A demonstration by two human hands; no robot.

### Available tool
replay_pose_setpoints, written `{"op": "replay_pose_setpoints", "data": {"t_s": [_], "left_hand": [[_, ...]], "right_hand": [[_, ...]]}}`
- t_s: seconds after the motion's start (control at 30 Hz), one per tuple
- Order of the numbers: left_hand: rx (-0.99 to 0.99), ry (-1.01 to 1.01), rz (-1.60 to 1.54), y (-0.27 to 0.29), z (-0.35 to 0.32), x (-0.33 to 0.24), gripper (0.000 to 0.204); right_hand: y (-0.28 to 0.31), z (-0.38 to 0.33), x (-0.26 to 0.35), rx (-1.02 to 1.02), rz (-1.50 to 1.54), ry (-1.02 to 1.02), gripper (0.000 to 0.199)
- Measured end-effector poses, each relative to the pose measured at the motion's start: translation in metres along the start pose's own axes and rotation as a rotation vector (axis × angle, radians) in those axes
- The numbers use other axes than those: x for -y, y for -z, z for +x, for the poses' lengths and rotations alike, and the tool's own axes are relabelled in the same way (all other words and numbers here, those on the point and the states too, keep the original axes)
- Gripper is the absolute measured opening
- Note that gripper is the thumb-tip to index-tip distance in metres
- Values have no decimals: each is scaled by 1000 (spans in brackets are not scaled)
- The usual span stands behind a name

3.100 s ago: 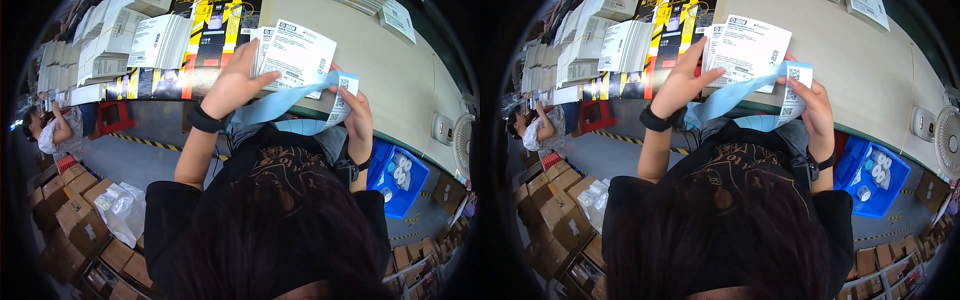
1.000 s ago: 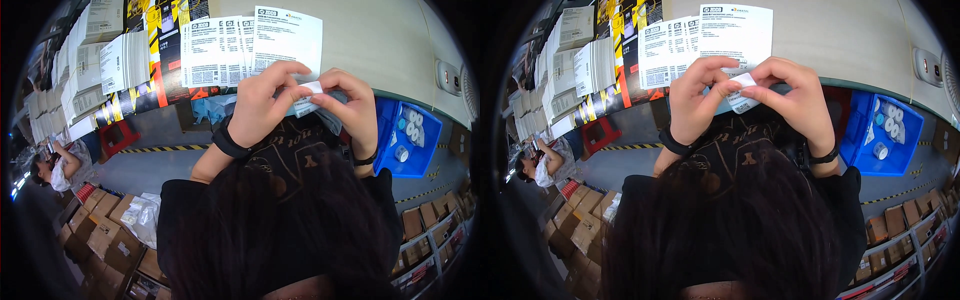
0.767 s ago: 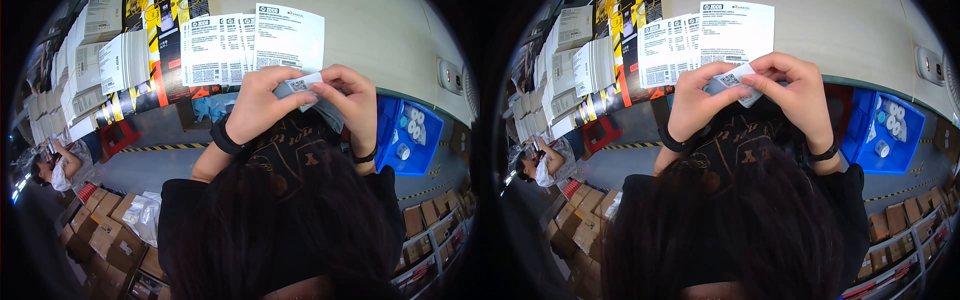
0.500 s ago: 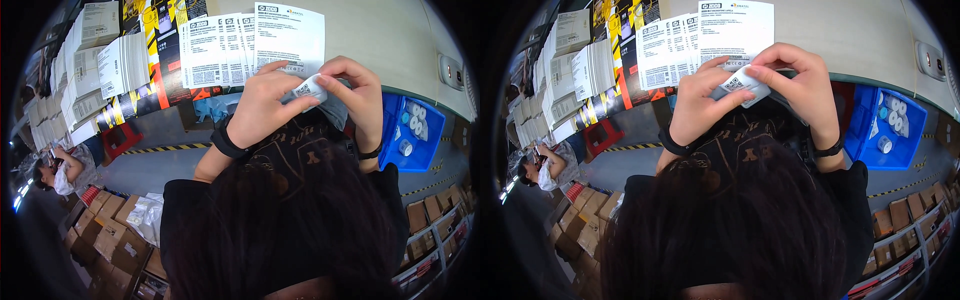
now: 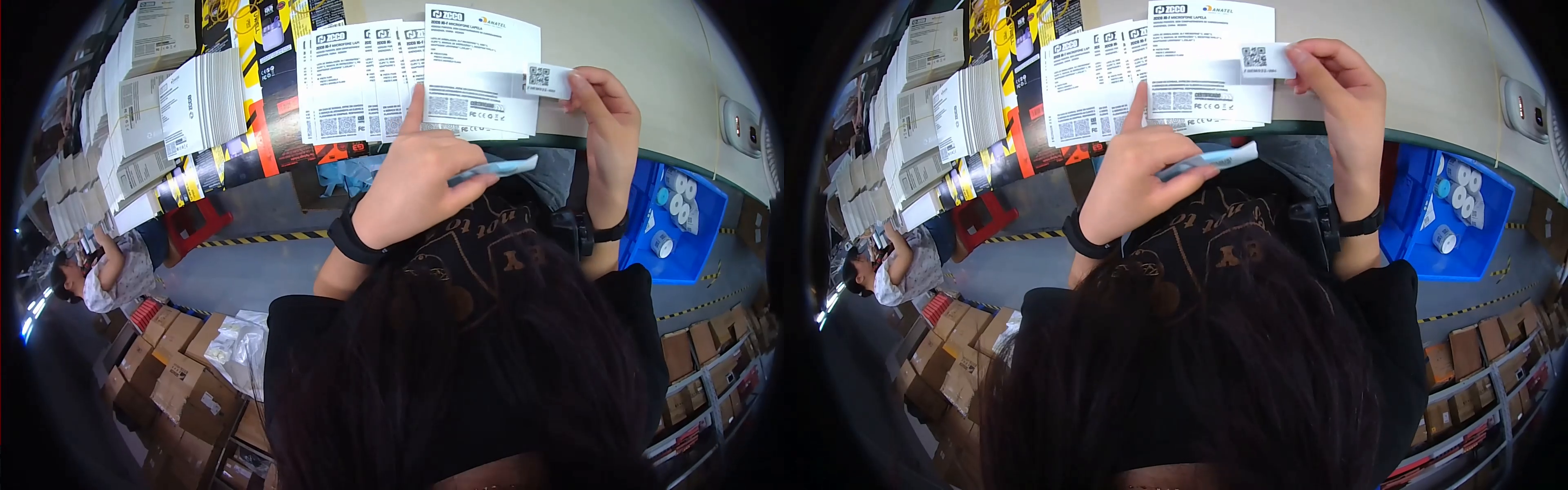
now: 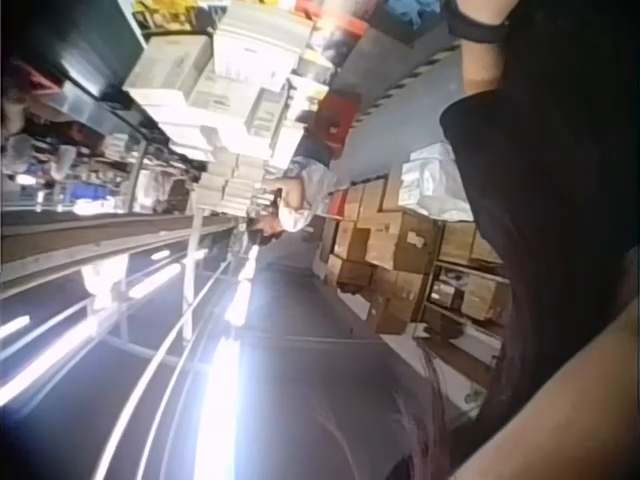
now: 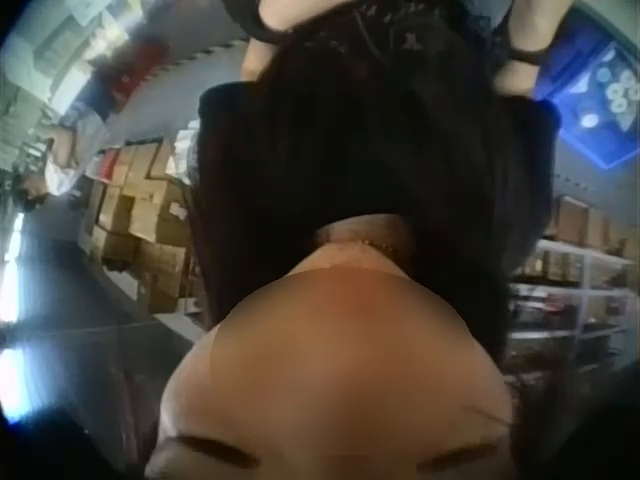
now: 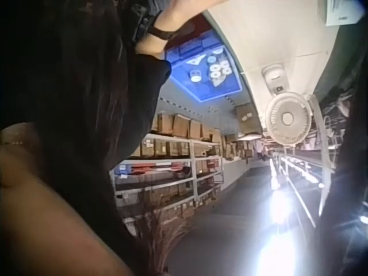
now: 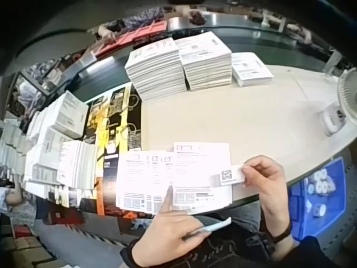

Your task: Applying labels to product boxes and checking label sheets at a manufacturing workstation.

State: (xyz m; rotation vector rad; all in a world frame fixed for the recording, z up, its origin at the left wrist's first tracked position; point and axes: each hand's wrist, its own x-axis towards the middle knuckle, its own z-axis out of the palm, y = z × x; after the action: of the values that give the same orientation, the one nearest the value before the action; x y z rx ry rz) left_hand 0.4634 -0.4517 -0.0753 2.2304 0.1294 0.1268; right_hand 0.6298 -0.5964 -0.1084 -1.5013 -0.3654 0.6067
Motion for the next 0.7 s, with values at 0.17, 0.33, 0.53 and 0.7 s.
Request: {"op": "replay_pose_setpoints", "data": {"t_s": [0.17, 0.33, 0.53, 0.7], "left_hand": [[109, -86, -48, -7, -1, -5, 11], [56, -119, -115, -10, 3, -2, 12], [143, -136, -246, -18, 15, 14, 15], [170, -64, -309, -19, 15, 18, 17]], "right_hand": [[-9, -1, -1, 13, -79, -58, 11], [-18, 6, -8, 13, -145, -34, 11], [-25, 16, -18, 24, -230, 13, 12], [-27, 18, -19, 39, -283, 36, 12]]}}
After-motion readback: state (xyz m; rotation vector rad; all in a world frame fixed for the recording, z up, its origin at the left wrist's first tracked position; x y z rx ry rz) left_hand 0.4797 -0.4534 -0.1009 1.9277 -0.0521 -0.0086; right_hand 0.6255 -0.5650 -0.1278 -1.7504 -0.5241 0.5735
